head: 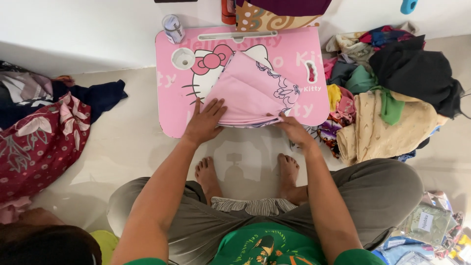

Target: The person sits on the floor and uses a lint roller to clean a pink cloth on a Hello Kitty tray. They then fold the cloth, place it into a clear plastic bag, and seal the bag. Finally, they pick up a pile of other clothes from the floor.

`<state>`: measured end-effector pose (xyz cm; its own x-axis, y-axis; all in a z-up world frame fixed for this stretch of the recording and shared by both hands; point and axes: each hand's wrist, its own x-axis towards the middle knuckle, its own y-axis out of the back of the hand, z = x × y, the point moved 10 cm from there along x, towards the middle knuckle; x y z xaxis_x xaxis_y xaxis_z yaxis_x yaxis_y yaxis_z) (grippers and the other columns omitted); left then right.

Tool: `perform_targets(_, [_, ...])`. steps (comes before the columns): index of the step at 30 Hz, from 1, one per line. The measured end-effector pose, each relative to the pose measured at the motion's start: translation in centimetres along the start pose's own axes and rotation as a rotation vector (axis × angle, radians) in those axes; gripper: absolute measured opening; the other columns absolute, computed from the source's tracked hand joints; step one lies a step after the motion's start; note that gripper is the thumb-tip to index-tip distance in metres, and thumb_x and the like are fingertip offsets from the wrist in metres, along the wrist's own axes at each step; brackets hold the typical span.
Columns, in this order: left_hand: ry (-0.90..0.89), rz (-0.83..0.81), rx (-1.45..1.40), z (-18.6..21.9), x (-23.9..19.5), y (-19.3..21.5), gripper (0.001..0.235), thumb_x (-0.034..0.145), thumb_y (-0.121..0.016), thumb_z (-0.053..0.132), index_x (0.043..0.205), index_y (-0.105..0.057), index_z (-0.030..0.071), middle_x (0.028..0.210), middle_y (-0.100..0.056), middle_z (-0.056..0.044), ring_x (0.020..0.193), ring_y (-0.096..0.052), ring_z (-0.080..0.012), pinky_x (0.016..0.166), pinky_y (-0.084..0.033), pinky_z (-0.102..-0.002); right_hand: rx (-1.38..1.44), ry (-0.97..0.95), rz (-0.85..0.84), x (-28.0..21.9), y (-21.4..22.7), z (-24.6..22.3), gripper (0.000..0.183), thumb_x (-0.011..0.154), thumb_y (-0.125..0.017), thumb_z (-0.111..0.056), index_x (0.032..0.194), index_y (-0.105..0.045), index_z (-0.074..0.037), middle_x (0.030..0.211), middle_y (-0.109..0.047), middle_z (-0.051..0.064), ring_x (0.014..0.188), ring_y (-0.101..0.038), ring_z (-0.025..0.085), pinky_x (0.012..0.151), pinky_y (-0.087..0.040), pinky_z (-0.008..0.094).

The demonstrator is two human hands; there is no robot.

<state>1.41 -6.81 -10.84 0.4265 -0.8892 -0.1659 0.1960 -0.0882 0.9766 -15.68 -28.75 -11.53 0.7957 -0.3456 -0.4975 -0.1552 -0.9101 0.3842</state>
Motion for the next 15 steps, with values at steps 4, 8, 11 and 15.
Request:
perform_targets(4, [0.049, -0.064, -0.106, -1.6, 0.8, 0.4, 0.067, 0.088, -0.069, 0.043, 0.15, -0.047, 0.03, 0.162, -0.04, 0.008, 0.151, -0.033, -0.0146, 0.127, -0.009, -0.064, 0.125, -0.05, 0.049, 1.9, 1.5, 2.8, 0.038, 0.095, -0.064, -0.038, 0.126, -0.075, -0.018, 0.14, -0.064, 0.013, 0.137, -0.054, 0.034, 0.116, -0.034, 0.052])
perform_targets(8, [0.109, -0.002, -0.303, -3.1, 1.6, 1.7, 0.045, 0.089, -0.068, 0.027, 0.134, -0.064, 0.026, 0.134, -0.065, 0.004, 0.132, -0.056, -0.0183, 0.124, -0.024, -0.056, 0.21, -0.026, 0.072, 1.9, 2.9, 1.9, 0.037, 0.095, -0.067, -0.037, 0.121, -0.076, -0.012, 0.127, -0.068, 0.016, 0.127, -0.058, 0.034, 0.112, -0.036, 0.049])
perform_targets(11, [0.161, 0.048, -0.477, -3.6, 1.5, 3.7, 0.035, 0.088, -0.068, 0.03, 0.121, -0.072, 0.021, 0.112, -0.074, -0.007, 0.113, -0.068, -0.0324, 0.109, -0.041, -0.056, 0.257, 0.002, 0.081, 2.8, 3.3, 2.7, 0.035, 0.099, -0.066, -0.038, 0.114, -0.077, -0.008, 0.11, -0.068, 0.014, 0.112, -0.059, 0.029, 0.107, -0.039, 0.045])
perform_targets(15, [0.264, 0.064, -0.618, -5.0, 1.8, 3.1, 0.032, 0.081, -0.072, 0.036, 0.111, -0.076, 0.025, 0.094, -0.076, -0.01, 0.097, -0.072, -0.0391, 0.09, -0.054, -0.053, 0.33, 0.037, 0.13, 1.3, 4.0, 0.0, 0.029, 0.102, -0.066, -0.037, 0.1, -0.077, -0.011, 0.094, -0.065, 0.006, 0.097, -0.057, 0.021, 0.099, -0.041, 0.037])
